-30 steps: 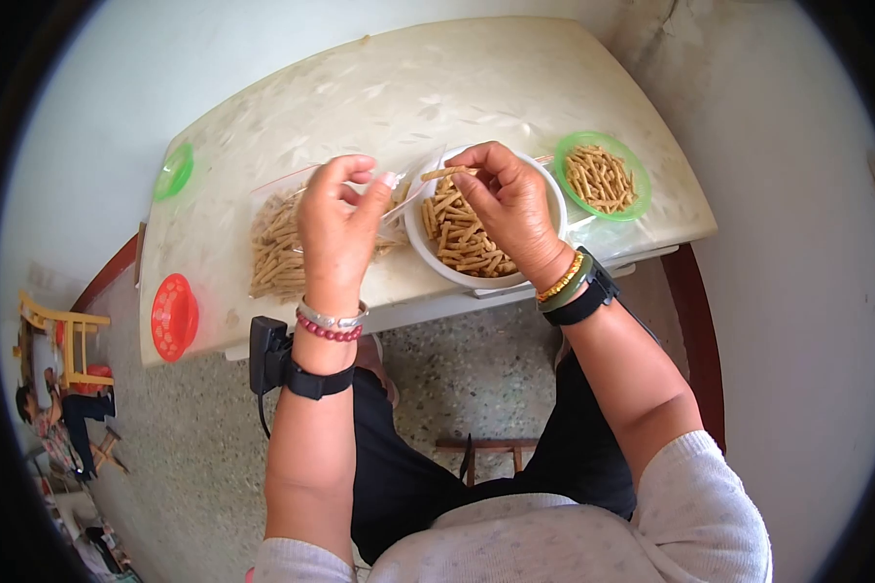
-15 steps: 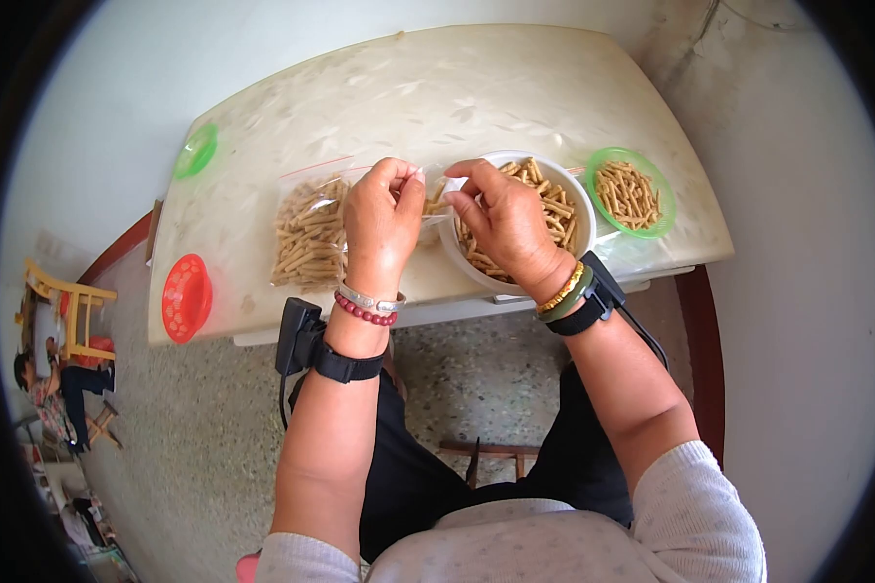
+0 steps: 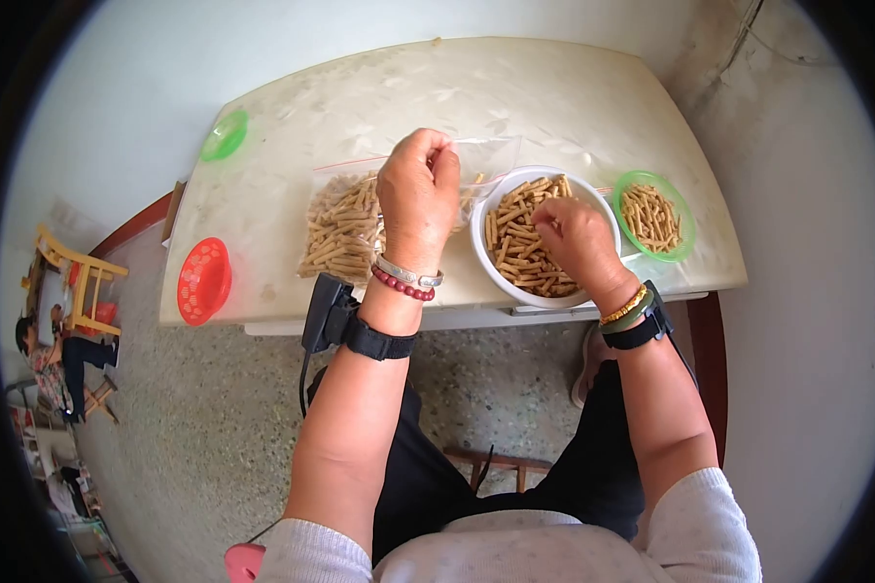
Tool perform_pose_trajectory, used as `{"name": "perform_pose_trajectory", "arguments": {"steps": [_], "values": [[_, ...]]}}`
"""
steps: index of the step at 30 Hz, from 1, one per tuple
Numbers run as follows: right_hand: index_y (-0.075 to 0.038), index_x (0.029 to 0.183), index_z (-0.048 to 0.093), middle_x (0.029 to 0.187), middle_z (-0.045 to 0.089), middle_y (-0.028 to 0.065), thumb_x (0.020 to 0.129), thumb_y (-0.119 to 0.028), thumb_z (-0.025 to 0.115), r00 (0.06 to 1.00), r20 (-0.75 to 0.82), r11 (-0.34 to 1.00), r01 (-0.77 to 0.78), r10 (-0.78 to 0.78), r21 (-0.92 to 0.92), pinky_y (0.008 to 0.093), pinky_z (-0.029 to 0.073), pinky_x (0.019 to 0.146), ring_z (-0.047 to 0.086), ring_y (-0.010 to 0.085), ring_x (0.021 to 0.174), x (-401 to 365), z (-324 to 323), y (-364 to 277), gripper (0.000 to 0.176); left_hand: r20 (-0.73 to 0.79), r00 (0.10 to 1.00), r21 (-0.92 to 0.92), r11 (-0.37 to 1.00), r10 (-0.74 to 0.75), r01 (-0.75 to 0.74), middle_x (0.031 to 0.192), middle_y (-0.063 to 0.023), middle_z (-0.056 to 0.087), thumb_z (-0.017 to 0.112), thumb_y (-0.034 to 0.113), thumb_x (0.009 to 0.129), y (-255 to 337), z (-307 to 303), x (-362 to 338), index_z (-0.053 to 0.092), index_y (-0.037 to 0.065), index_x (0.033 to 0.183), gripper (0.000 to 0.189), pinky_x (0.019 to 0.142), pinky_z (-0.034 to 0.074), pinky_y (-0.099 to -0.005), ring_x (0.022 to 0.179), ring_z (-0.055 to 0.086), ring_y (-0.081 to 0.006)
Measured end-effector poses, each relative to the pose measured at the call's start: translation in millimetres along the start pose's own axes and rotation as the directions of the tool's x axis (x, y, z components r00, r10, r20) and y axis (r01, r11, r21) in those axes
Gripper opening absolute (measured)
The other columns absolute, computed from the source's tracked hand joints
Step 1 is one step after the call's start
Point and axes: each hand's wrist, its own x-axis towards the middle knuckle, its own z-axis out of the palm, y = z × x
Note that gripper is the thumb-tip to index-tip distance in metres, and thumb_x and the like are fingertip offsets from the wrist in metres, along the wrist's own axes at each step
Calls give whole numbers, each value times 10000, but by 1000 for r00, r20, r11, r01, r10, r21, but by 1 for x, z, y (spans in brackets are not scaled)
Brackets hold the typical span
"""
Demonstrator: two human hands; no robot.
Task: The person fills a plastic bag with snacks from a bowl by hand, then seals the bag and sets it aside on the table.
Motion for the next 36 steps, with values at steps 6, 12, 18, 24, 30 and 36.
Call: {"name": "perform_pose_trajectory", "arguments": {"steps": [6,12,18,24,30,36], "values": [[-79,945,678,943,643,125,710,-108,728,954,247,984,177,-173,4,403,473,863,600,318,931,-11,1,-23,241,349,937,241,964,21,-112,661,-101,643,638,99,855,0,-2,-23,632,60,899,59,554,474,-309,572,614,-198],[-111,899,687,929,610,95,756,-179,708,953,286,975,150,-99,-162,418,464,885,590,308,972,-13,0,-24,159,365,930,170,980,37,-105,575,-93,586,629,90,860,17,-18,-29,615,55,886,45,485,415,-344,481,553,-235],[-105,852,680,910,607,107,800,-155,662,965,251,979,125,-82,-158,417,468,843,589,311,930,-13,-1,-18,75,354,931,261,948,84,-184,544,-72,543,649,68,845,8,-25,-31,614,54,898,65,484,412,-336,462,520,-197],[-80,829,654,851,623,131,820,-158,654,990,102,992,107,-99,-74,416,494,782,614,320,869,-10,-7,-13,78,244,952,110,970,187,-219,826,-76,601,658,45,839,23,-27,-34,624,39,1045,209,567,452,-301,629,563,-164],[-45,887,637,837,655,165,841,-141,646,995,2,978,-94,96,184,427,514,716,636,351,797,-10,-11,-27,107,195,916,-10,934,351,-356,956,-125,603,641,35,823,52,-25,-51,599,41,1073,253,684,514,-377,824,627,-283],[-34,935,637,868,649,175,826,-57,630,987,-108,963,145,-123,225,425,509,744,627,380,840,-11,-14,-25,112,396,866,28,939,305,-344,1050,-147,602,611,5,837,57,-9,-67,608,19,1099,262,792,509,-408,921,621,-338]]}}
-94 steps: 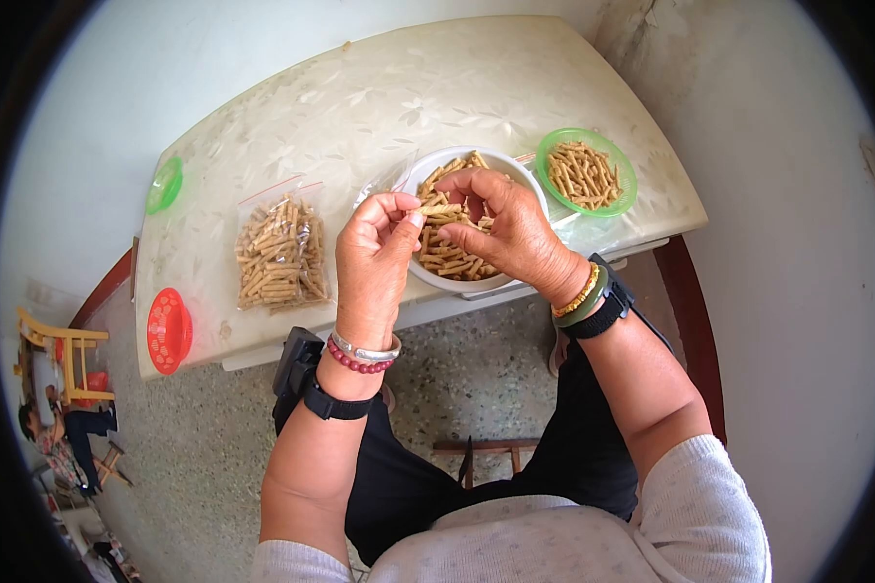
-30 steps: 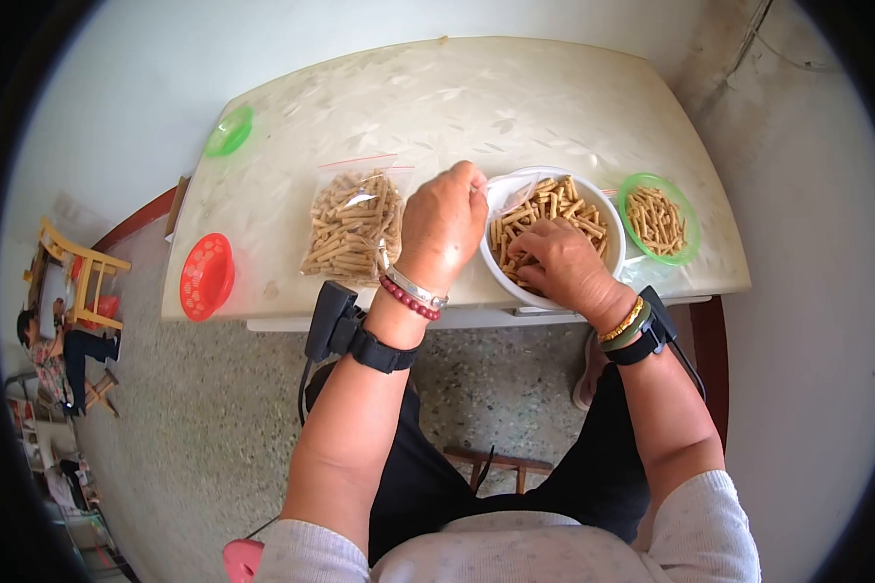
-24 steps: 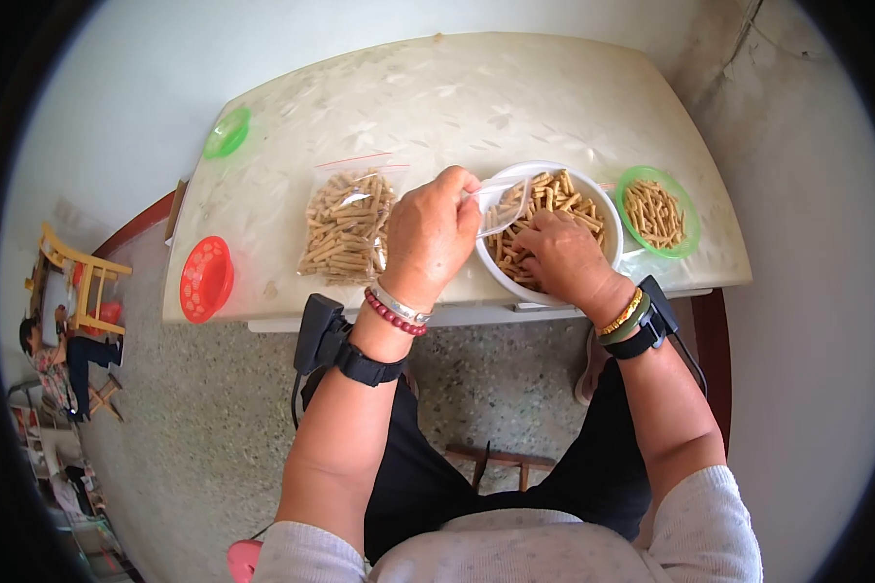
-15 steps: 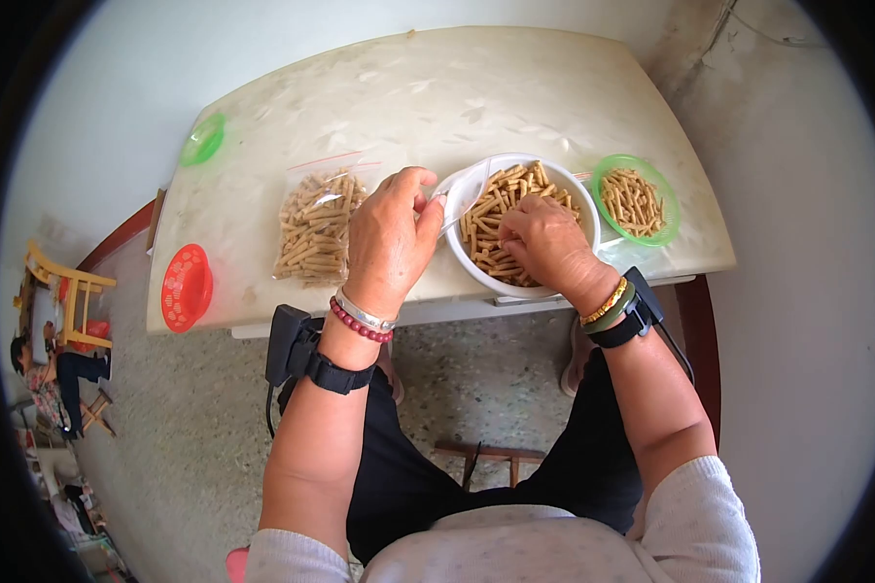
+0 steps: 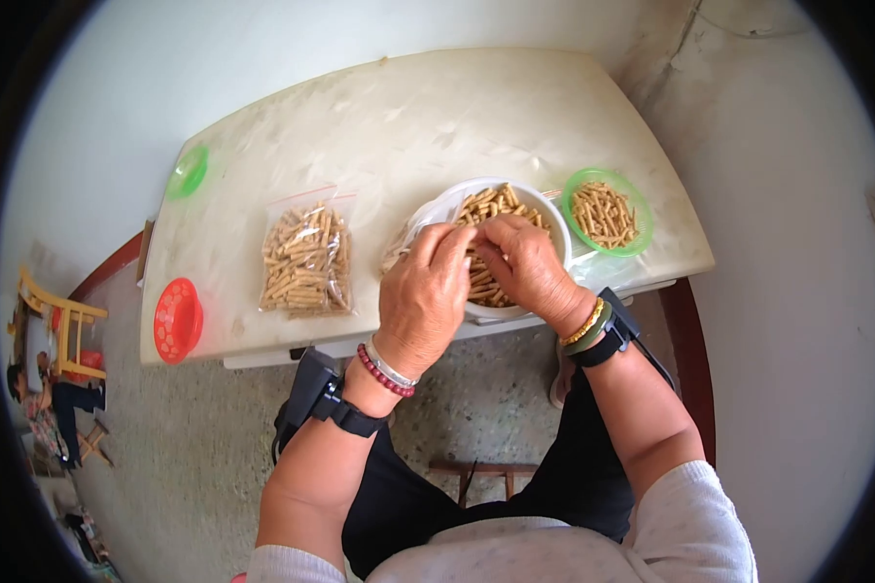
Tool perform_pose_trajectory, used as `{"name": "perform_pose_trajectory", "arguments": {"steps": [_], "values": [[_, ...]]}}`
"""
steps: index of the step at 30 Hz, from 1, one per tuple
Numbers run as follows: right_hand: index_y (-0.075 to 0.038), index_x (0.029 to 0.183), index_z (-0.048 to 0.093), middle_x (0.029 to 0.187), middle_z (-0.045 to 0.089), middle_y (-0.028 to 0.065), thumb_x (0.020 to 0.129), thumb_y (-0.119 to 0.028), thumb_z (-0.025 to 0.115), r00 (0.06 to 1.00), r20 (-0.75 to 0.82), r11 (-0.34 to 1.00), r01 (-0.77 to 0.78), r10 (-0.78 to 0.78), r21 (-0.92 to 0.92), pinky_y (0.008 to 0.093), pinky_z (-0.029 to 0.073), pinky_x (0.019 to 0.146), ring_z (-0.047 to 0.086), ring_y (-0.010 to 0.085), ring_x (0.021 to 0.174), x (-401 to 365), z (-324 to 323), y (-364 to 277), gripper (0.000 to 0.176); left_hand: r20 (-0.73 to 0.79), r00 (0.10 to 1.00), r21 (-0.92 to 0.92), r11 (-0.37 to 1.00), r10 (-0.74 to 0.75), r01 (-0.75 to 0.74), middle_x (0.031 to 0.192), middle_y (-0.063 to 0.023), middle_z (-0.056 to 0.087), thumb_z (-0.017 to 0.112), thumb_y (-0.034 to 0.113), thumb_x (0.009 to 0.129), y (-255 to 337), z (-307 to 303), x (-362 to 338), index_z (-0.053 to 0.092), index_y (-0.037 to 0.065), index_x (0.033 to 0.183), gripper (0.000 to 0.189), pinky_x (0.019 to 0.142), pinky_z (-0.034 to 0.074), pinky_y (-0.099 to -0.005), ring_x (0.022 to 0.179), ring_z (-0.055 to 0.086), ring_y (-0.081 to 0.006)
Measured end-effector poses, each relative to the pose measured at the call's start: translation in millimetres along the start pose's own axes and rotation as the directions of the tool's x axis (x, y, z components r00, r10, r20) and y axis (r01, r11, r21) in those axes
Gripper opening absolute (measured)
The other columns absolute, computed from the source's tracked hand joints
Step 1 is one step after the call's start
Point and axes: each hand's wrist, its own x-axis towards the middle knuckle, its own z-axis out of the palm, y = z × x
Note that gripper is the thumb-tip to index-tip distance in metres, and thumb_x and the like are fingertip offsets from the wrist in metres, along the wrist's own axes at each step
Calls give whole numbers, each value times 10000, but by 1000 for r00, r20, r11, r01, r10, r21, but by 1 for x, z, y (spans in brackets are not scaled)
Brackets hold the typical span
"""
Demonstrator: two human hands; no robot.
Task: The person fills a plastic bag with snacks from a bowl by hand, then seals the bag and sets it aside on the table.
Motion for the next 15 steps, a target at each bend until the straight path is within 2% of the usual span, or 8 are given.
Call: {"name": "perform_pose_trajectory", "arguments": {"steps": [2,3,7,10,12,14,15], "values": [[-35,941,630,869,646,175,815,-24,627,1000,11,997,14,-15,72,425,507,755,623,381,850,0,-4,-1,127,73,994,80,994,-80,74,1037,-141,611,602,11,848,-3,0,0,614,21,1094,247,776,509,-409,905,624,-330],[-33,942,627,867,646,175,815,-20,628,1000,7,995,17,-18,103,421,506,756,623,378,849,-1,-6,-3,127,83,995,78,995,-63,56,972,-131,625,604,22,856,-4,0,0,623,29,1086,231,741,508,-404,861,630,-320],[-23,949,627,869,649,162,831,-23,636,1000,28,979,6,-12,204,387,506,753,627,355,835,-2,-15,-8,118,70,996,106,993,-54,46,891,-102,616,663,79,840,-3,0,-2,622,44,1023,190,666,512,-401,775,636,-306],[-16,961,633,868,648,145,850,-44,647,1000,30,957,-3,-6,290,351,505,733,633,311,806,-8,-12,-10,115,55,998,104,994,-41,36,885,-92,615,663,99,848,-5,-2,-2,622,57,992,156,655,505,-401,768,631,-306],[-14,961,634,867,647,141,858,-51,651,988,105,916,-147,116,374,333,503,713,636,270,789,-9,-14,-15,111,55,998,90,995,-45,40,883,-87,614,665,111,851,-6,-1,-3,616,66,977,142,647,500,-400,759,626,-306],[-22,979,637,875,656,123,877,-60,645,983,110,895,-181,149,408,316,505,702,632,236,778,-13,-10,-11,109,103,992,81,995,-73,65,880,-91,613,662,106,854,-4,-1,-5,615,64,986,147,654,500,-399,761,625,-306],[-44,1015,635,889,665,91,902,-75,627,972,135,832,-235,193,503,309,510,708,628,233,770,-15,-8,-7,118,98,991,63,994,-95,89,869,-96,619,673,86,842,-4,1,-5,615,53,971,145,646,500,-390,746,631,-291]]}}
